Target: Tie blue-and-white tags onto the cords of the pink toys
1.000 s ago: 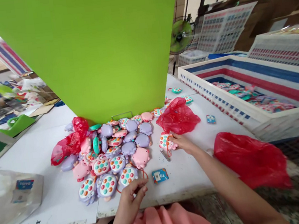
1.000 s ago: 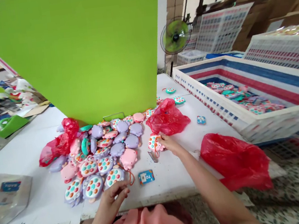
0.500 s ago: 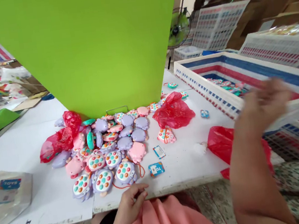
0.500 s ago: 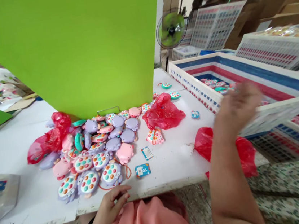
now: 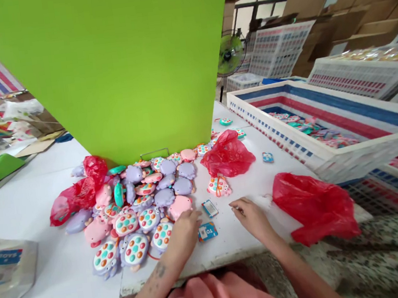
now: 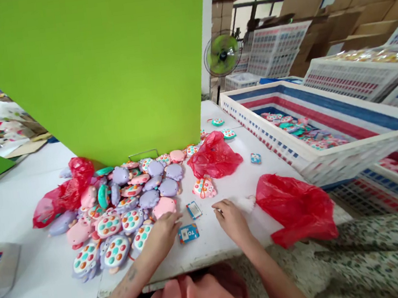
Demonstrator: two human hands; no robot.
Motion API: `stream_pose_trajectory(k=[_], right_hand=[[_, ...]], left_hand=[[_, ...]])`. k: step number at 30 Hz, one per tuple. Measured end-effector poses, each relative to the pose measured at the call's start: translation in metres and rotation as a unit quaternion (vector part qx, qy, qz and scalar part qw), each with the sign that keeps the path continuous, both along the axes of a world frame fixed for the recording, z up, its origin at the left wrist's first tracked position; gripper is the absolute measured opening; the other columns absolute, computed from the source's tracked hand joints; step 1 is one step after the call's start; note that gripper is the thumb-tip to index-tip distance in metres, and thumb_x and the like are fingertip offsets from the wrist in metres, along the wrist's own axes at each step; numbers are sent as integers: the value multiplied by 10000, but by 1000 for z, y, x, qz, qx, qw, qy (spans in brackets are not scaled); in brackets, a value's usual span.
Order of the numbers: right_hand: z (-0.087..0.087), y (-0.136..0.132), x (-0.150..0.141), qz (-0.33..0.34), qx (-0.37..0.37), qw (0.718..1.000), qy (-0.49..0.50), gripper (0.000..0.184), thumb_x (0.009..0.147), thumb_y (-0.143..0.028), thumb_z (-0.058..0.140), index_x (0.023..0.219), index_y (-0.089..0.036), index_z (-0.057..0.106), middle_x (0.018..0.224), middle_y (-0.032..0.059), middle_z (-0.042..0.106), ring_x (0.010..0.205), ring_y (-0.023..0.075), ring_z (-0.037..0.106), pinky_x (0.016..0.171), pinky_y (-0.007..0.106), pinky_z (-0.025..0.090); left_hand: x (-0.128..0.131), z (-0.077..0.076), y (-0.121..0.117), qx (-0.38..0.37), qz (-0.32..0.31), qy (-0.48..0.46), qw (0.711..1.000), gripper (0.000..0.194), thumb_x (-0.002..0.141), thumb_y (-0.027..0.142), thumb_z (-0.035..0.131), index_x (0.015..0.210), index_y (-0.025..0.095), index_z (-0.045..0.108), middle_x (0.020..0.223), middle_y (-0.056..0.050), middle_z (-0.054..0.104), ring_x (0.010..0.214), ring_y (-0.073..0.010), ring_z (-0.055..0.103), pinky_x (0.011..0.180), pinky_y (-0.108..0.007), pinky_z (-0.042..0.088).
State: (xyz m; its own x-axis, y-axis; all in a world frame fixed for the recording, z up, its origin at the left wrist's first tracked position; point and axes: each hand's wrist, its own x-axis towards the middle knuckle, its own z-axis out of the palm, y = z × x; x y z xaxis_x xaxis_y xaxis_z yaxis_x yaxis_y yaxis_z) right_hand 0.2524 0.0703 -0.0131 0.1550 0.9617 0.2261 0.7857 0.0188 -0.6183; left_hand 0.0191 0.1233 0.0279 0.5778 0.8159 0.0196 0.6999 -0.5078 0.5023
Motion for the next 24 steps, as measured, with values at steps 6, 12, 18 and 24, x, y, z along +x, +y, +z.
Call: stream_pose_trajectory(k=[6, 12, 18, 24], right_hand=[[-13, -3, -15, 10, -27, 1000, -13, 273, 838, -141, 453, 1041, -162, 635, 995, 101, 613, 902, 226, 581, 821, 373, 480], [-26, -3, -22, 15, 5, 1000, 23, 349, 809, -127, 511, 1136, -193, 613, 1076, 98, 605, 1011, 253, 529, 921, 433, 438], [-19, -4, -16, 21, 5, 994, 104, 350, 802, -128, 511, 1125, -214, 614, 1082, 84, 604, 1013, 217, 555, 903, 382, 461], [33, 30, 45, -58, 47, 985, 154, 420, 826, -221, 499, 1246, -228, 520, 899, 35, 663, 735, 155, 614, 720, 295, 501]], left_hand=[[66, -15, 33, -5, -30, 109, 994, 452, 720, 160, 686, 1136, 79, 530, 1073, -174, 573, 1033, -291, 524, 896, -394, 398], [69, -28, 46, -52, -8, 92, 994, 465, 587, 141, 771, 1002, 87, 569, 1064, -174, 557, 1005, -292, 538, 848, -366, 410], [66, -29, 46, -124, -27, -8, 992, 91, 769, 202, 567, 851, 161, 562, 771, -27, 626, 724, -162, 607, 649, -243, 448], [54, -34, 32, -356, 47, -256, 898, 286, 730, 416, 601, 845, 160, 545, 632, 5, 601, 568, -154, 583, 491, -232, 456]])
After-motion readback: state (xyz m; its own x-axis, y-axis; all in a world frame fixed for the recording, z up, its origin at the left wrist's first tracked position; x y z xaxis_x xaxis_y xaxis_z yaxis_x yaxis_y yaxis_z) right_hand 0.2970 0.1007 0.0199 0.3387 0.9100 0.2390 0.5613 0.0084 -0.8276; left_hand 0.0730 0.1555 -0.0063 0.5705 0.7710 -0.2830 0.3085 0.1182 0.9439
